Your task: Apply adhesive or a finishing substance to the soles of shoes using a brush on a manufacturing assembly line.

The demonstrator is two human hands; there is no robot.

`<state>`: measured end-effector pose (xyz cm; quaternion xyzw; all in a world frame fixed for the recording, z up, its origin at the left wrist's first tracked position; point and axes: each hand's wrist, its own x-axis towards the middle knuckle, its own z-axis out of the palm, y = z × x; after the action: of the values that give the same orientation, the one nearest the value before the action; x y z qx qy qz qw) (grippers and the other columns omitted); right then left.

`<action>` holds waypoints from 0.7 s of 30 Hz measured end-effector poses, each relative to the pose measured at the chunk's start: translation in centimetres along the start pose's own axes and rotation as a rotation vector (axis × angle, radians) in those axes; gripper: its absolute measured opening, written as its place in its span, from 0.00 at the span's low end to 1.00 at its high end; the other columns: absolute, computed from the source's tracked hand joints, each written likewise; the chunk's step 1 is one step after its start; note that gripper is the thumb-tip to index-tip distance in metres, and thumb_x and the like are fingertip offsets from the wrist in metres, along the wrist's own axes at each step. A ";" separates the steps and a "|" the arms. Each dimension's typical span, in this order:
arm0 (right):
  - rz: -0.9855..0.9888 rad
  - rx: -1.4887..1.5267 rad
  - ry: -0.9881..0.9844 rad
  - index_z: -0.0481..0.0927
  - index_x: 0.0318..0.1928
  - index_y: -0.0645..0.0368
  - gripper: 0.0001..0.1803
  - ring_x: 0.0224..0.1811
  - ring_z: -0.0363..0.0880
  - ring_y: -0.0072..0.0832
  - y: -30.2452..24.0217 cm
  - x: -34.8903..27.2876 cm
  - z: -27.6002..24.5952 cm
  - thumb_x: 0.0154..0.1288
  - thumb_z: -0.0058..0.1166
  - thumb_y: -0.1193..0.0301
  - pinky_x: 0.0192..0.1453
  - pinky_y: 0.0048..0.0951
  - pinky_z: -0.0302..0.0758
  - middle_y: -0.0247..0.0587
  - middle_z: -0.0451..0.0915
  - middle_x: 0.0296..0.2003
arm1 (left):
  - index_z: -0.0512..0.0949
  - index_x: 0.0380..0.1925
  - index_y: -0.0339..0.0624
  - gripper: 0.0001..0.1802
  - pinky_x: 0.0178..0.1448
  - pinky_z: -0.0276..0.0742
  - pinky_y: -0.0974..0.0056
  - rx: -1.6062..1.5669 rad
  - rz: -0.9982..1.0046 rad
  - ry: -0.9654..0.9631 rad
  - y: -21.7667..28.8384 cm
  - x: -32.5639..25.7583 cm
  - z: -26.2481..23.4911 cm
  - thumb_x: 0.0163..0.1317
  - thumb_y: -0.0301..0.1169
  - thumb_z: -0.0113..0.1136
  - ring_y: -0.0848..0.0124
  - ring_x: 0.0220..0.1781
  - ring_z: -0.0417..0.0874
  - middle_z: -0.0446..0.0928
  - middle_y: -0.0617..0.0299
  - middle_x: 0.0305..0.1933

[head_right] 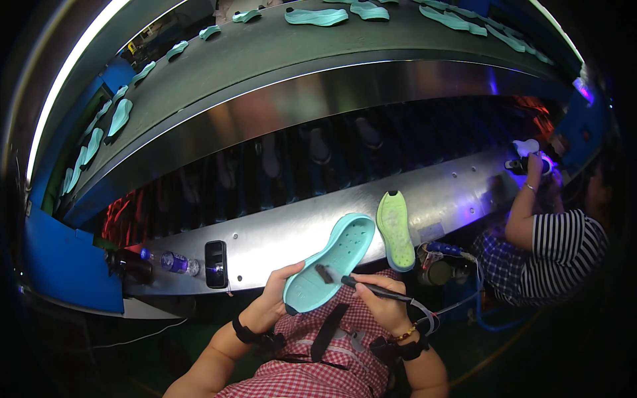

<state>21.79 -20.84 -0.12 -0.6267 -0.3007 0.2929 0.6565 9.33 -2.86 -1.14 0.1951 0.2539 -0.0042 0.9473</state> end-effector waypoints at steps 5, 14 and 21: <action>-0.098 -0.257 0.309 0.78 0.41 0.68 0.12 0.26 0.78 0.19 0.7 2.1 -0.5 0.55 0.53 0.80 0.33 0.19 0.75 0.44 0.81 0.30 | 0.58 0.58 0.31 0.28 0.54 0.75 0.56 -0.036 0.027 -0.035 -0.7 -0.1 0.7 0.61 0.36 0.44 0.57 0.51 0.76 0.68 0.45 0.54; -0.421 -0.498 0.195 0.78 0.39 0.70 0.14 0.37 0.81 0.31 2.0 1.8 3.9 0.49 0.57 0.82 0.37 0.22 0.76 0.55 0.79 0.39 | 0.55 0.61 0.35 0.29 0.55 0.73 0.66 -0.048 0.177 -0.118 -1.4 1.0 -0.6 0.62 0.35 0.47 0.68 0.53 0.74 0.67 0.51 0.55; 0.242 0.132 -0.392 0.79 0.40 0.69 0.13 0.27 0.77 0.21 -4.0 -0.5 -1.0 0.52 0.54 0.77 0.29 0.16 0.72 0.48 0.81 0.34 | 0.55 0.62 0.37 0.30 0.53 0.72 0.67 0.252 0.325 -0.121 2.0 -1.0 -0.3 0.64 0.40 0.45 0.70 0.51 0.74 0.67 0.53 0.57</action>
<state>22.23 -22.02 3.86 -0.5451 -0.3253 0.5046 0.5852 8.52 -0.97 -0.20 0.3497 0.1593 0.1051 0.9172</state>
